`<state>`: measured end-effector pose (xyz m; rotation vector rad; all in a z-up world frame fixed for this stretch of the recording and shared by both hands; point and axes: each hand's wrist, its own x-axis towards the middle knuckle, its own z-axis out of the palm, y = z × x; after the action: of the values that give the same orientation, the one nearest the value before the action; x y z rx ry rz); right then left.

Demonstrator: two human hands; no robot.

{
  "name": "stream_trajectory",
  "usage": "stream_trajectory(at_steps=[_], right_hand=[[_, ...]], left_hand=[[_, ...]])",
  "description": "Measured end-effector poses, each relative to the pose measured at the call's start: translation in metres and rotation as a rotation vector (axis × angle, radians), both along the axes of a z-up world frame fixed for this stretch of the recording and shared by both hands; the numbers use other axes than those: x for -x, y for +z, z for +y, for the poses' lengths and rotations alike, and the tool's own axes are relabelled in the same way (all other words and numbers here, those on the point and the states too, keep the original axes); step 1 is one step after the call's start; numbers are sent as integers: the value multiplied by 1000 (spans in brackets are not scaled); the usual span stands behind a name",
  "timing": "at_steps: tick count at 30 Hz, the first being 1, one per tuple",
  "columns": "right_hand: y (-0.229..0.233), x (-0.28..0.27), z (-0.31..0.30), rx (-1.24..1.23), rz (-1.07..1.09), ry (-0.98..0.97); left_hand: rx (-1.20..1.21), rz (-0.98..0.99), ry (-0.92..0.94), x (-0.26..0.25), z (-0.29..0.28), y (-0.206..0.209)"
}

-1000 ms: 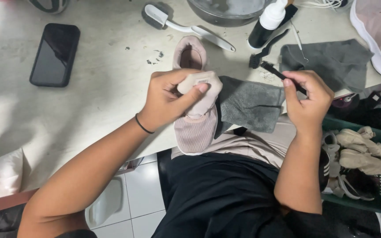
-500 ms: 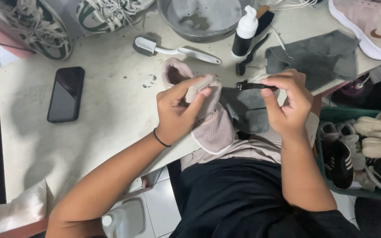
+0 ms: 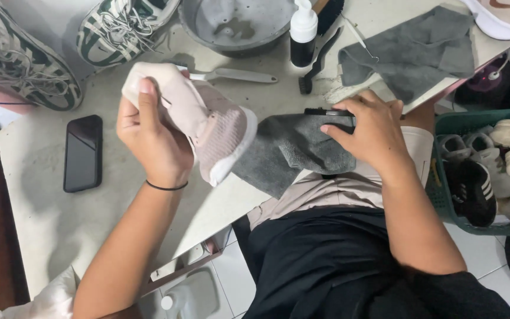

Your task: The person cleans a pink sneaker by applying liquid from a bottle, scrubbing with a brush, and wiping with a cloth. They repeatedly dip the brush into a bowl of water and continue scrubbing and wiping the shoe's upper and tongue areas.

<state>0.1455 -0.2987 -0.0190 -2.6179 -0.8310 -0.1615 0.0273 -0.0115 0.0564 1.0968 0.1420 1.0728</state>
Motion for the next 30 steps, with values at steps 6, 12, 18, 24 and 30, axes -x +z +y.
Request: stream_trajectory(at_steps=[6, 12, 18, 24, 30], right_hand=[[-19, -21, -2, -116, 26, 55], [8, 3, 12, -339, -539, 153], [-17, 81, 69, -223, -370, 531], [-31, 128, 99, -317, -231, 678], [25, 129, 53, -542, -137, 984]], left_hand=[[-2, -95, -17, 3, 13, 14], [-7, -97, -9, 2, 15, 18], [9, -104, 34, 3, 22, 20], [-34, -90, 131, 4, 18, 14], [-470, 254, 188, 34, -23, -9]])
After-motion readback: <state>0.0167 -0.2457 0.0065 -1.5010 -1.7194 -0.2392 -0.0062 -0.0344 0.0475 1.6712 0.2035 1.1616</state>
